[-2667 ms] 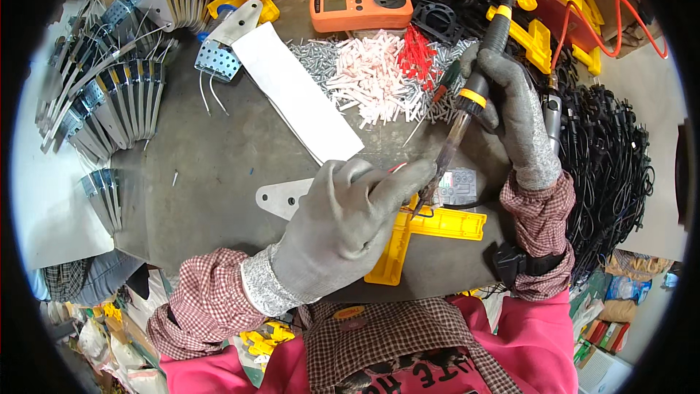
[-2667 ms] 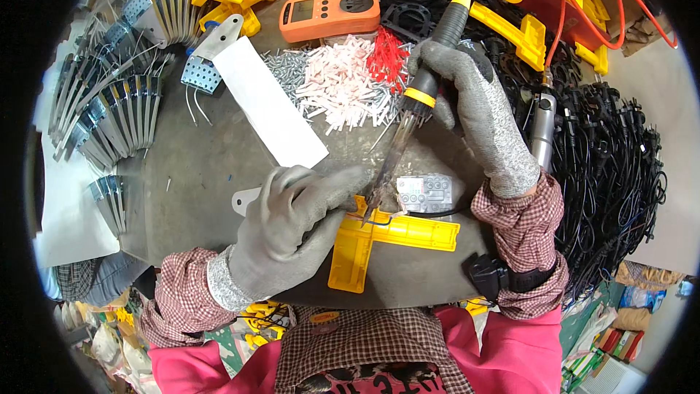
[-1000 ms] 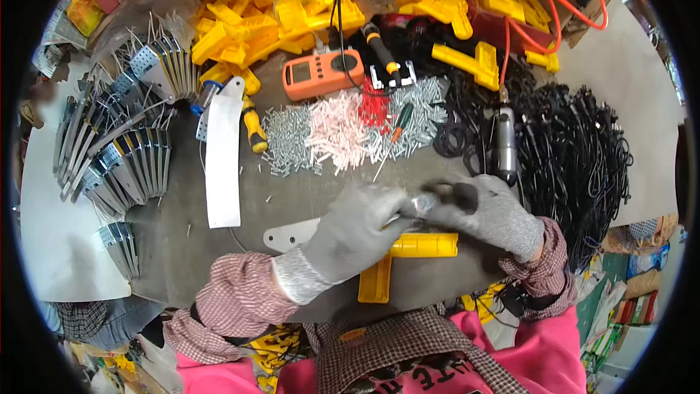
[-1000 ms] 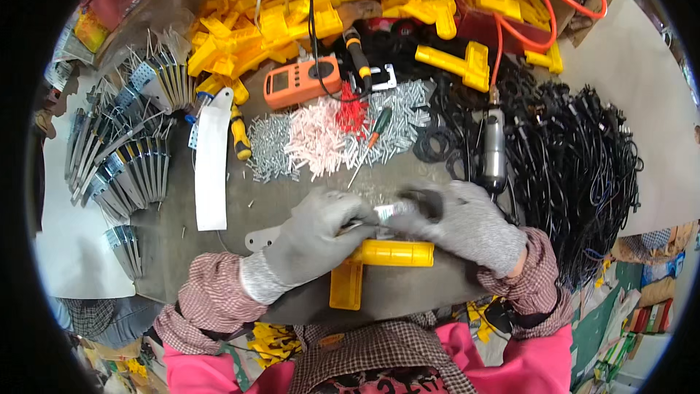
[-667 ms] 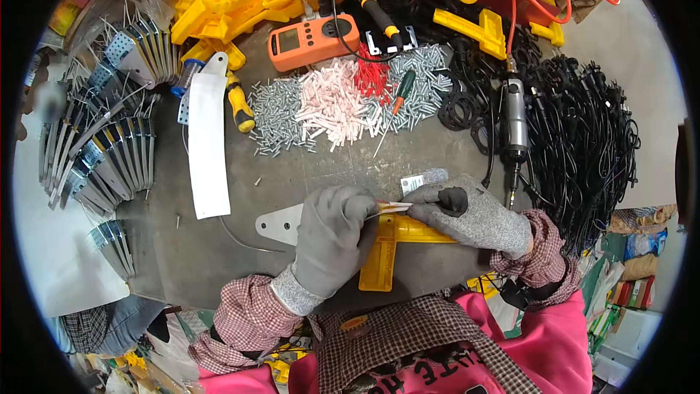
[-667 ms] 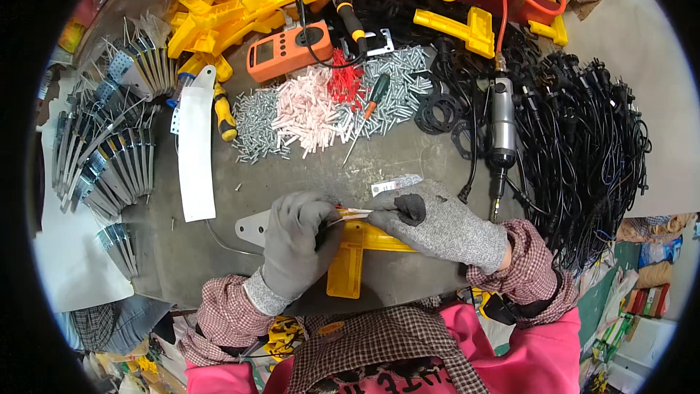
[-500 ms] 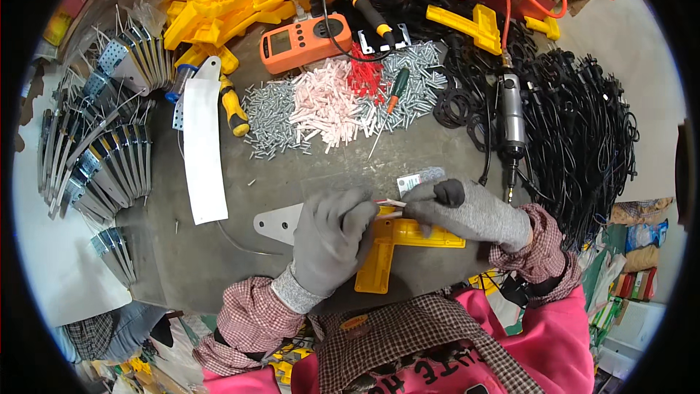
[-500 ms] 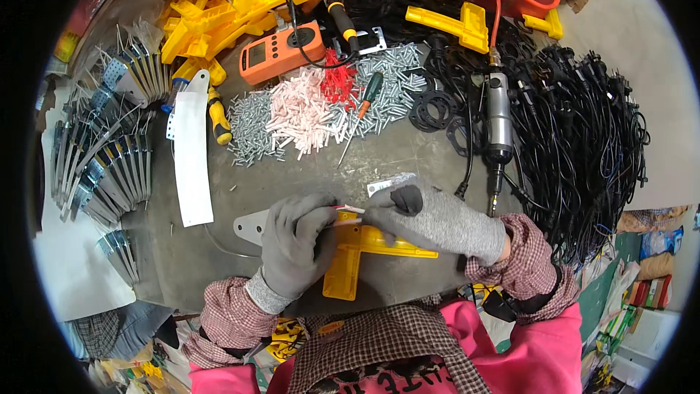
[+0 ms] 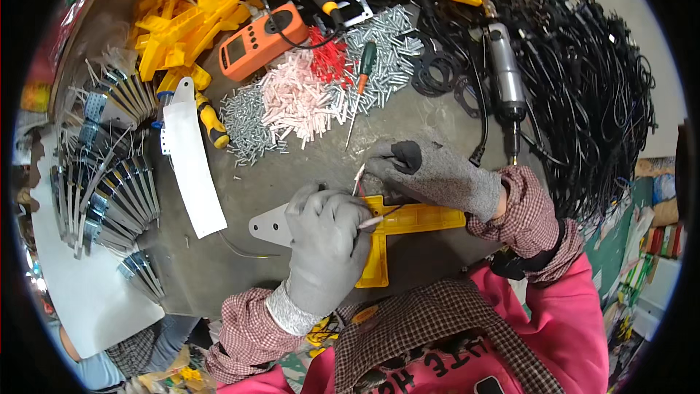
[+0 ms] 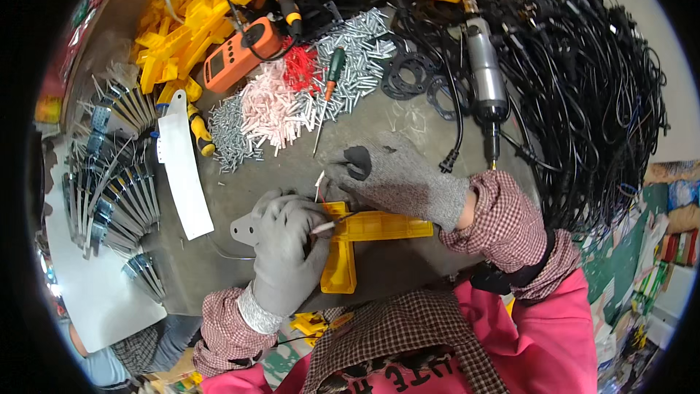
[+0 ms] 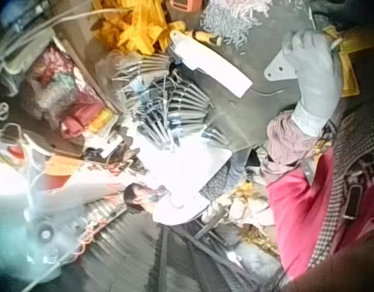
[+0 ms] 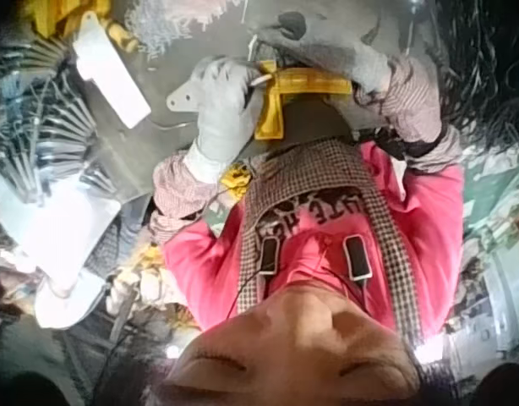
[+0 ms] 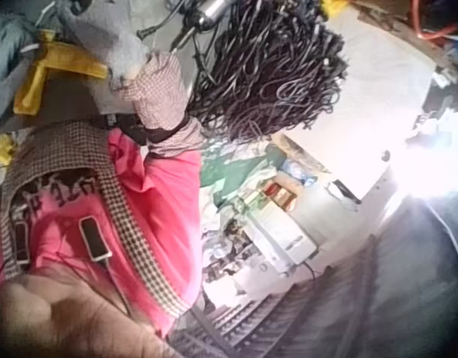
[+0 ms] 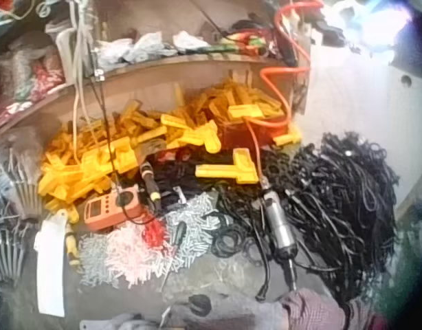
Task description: Assembling a metal bracket and soldering wires to a plastic housing component.
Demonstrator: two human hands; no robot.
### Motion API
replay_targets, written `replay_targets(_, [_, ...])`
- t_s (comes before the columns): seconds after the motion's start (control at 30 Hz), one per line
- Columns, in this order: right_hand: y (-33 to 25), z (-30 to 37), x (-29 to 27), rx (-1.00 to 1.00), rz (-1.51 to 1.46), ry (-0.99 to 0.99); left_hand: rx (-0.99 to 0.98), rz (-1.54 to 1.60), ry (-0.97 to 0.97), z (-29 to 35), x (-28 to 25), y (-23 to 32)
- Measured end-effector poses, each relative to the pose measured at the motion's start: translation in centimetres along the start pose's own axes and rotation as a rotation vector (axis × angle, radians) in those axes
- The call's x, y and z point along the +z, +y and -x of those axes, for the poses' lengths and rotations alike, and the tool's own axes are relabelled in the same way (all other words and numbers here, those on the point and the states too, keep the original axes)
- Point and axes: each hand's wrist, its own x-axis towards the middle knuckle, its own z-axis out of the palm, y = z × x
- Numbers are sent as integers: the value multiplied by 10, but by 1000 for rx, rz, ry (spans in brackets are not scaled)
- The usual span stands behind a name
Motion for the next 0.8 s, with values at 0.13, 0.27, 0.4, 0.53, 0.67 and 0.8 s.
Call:
replay_targets(0.13, [-4, -5, -3, -177, 380, 39, 16, 35, 10, -4, 7, -7])
replay_targets(0.27, [1, -1, -3, -141, 241, 103, 132, -38, 32, -6, 8, -4])
replay_targets(0.4, [22, -29, -42, -41, -198, 94, 267, -73, -102, 11, 0, -14])
replay_targets(0.53, [27, -90, -87, -38, 360, 48, 222, -88, -13, 28, -10, -41])
replay_targets(0.67, [41, -102, -84, -219, 486, 57, 124, -166, 41, 42, -7, -37])
replay_targets(0.8, [-10, -104, -130, -237, 508, -143, 24, -179, 92, 51, 4, -32])
